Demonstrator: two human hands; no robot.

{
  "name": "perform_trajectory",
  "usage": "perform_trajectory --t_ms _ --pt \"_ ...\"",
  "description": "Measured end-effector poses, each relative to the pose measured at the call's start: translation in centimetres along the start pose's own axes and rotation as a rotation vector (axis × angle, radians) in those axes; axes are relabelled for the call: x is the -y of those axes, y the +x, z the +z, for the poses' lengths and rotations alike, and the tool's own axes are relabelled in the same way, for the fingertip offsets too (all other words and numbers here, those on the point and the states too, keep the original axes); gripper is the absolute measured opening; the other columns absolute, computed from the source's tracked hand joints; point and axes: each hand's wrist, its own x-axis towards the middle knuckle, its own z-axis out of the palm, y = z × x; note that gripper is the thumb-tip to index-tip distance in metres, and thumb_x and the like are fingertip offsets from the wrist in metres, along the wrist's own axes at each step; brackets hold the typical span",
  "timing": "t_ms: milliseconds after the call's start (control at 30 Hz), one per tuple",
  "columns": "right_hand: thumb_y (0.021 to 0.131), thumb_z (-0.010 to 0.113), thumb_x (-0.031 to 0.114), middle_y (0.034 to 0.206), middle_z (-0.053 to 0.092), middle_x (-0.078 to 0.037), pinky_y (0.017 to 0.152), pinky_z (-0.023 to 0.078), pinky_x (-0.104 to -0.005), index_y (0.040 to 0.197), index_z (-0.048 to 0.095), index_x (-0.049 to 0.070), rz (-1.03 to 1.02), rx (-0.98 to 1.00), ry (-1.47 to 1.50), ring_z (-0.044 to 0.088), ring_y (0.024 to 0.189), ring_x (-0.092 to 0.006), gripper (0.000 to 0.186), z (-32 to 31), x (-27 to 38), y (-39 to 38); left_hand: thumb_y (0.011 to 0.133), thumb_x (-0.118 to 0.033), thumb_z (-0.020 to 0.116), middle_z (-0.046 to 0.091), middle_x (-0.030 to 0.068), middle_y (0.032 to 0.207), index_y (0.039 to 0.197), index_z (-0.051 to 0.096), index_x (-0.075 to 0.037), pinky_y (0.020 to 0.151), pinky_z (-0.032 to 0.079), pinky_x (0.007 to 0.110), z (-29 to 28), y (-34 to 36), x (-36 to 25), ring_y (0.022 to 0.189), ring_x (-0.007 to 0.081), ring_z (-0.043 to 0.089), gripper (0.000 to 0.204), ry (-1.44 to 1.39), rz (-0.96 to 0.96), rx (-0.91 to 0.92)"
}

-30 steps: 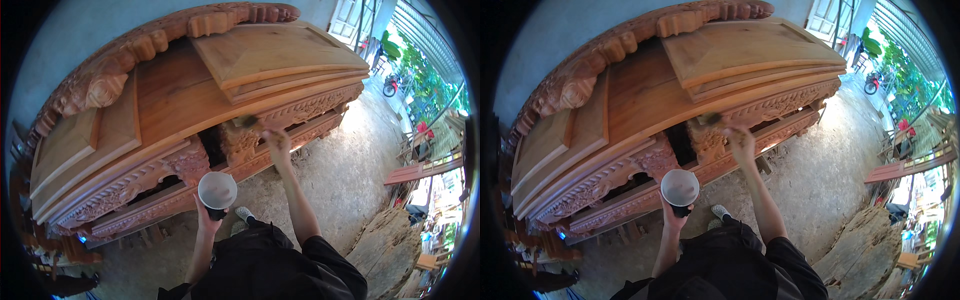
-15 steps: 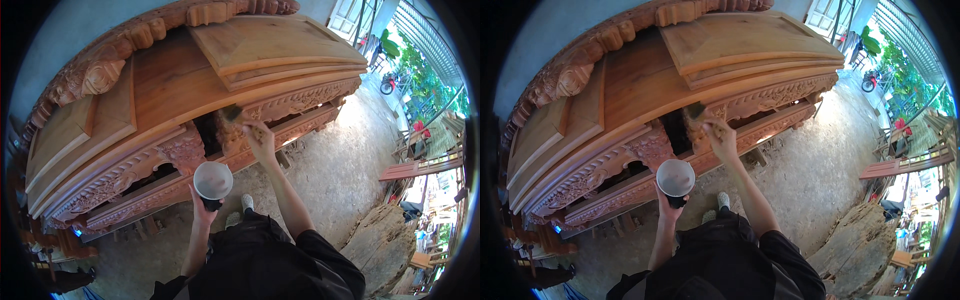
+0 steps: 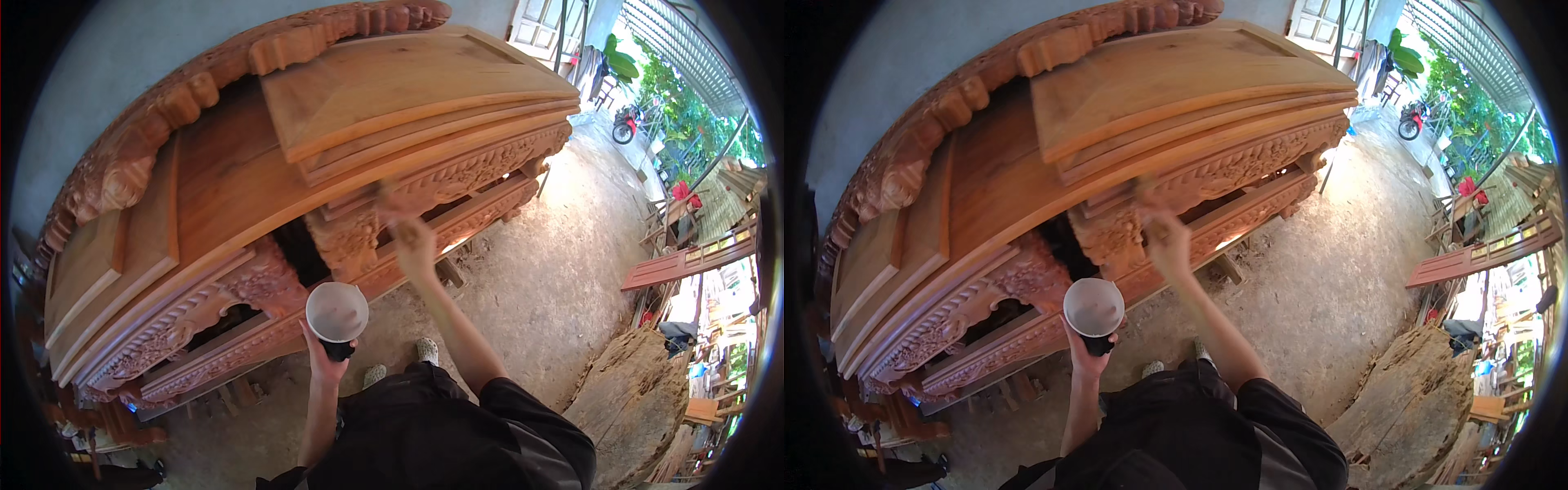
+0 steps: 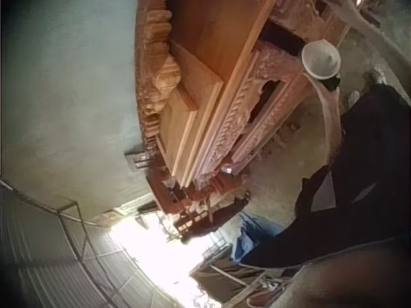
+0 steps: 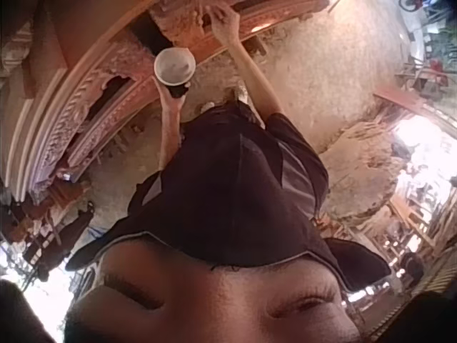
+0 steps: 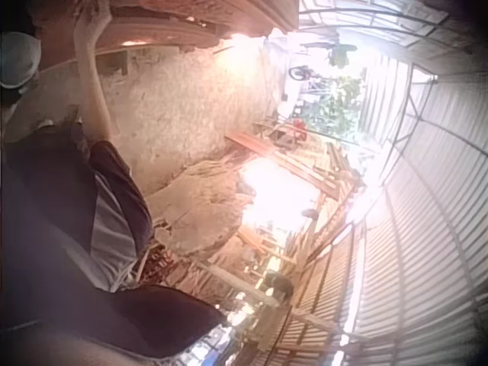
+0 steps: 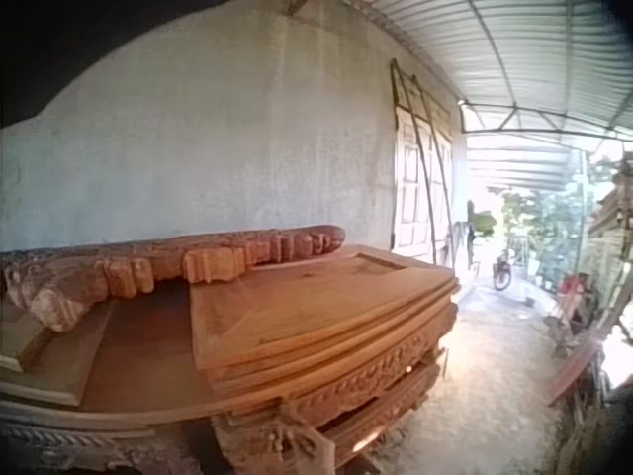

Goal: The person applies finish to a carved wooden cabinet using a paintbrush while holding a plastic container.

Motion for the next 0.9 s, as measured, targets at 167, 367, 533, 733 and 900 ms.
perform_trajectory --t_ms 167,367,533,733,900 --pt "0.096 0.061 -0.003 0.110 0.072 -0.010 0.083 0.052 -0.0286 0.111 0.068 0.002 0.030 0.192 0.124 0.067 0.101 -0.0150 0.018 -4.7 2.5 3.6 0.099 -0.071 0.034 0.061 0.0076 0.131 0.143 0.046 -0.022 0.064 0.051 0.038 2.7 3.5 4.0 0.107 0.0241 0.063 0.067 -0.012 -0.044 -0.013" --pt "0.099 0.066 0.015 0.091 0.069 -0.007 0.072 0.050 -0.0244 0.106 0.063 -0.002 -0.048 -0.393 -0.031 0.064 0.077 -0.0114 0.019 -18.3 -5.1 14.9 0.099 -0.071 0.034 0.061 0.0074 0.131 0.141 0.047 -0.021 0.065 0.051 0.038 6.6 7.4 9.6 0.107 0.0247 0.063 0.066 0.002 -0.063 -0.050" --pt "0.097 0.070 0.018 0.089 0.070 -0.008 0.070 0.051 -0.0250 0.105 0.063 0.000 -0.154 -0.515 -0.161 0.065 0.075 -0.0116 0.021 -20.3 -5.1 16.9 0.100 -0.070 0.032 0.061 0.0077 0.130 0.139 0.048 -0.020 0.065 0.052 0.037 9.3 9.8 14.4 0.106 0.0247 0.064 0.066 -0.006 -0.064 -0.085" --pt "0.091 0.076 0.009 0.097 0.075 -0.014 0.072 0.055 -0.0275 0.108 0.065 0.001 0.040 0.152 -0.157 0.072 0.088 -0.0128 0.022 -14.2 0.3 11.8 0.099 -0.071 0.032 0.061 0.0104 0.131 0.141 0.047 -0.017 0.064 0.052 0.036 11.1 12.9 18.6 0.107 0.0296 0.065 0.071 0.013 -0.095 -0.030" --pt "0.092 0.076 0.012 0.095 0.074 -0.012 0.067 0.054 -0.0258 0.106 0.066 0.001 -0.372 -0.093 -0.158 0.070 0.080 -0.0120 0.020 -16.1 -3.0 13.9 0.099 -0.071 0.031 0.062 0.0123 0.129 0.138 0.050 -0.014 0.065 0.053 0.037 10.7 14.7 19.2 0.101 0.0275 0.065 0.071 0.007 -0.184 -0.005"
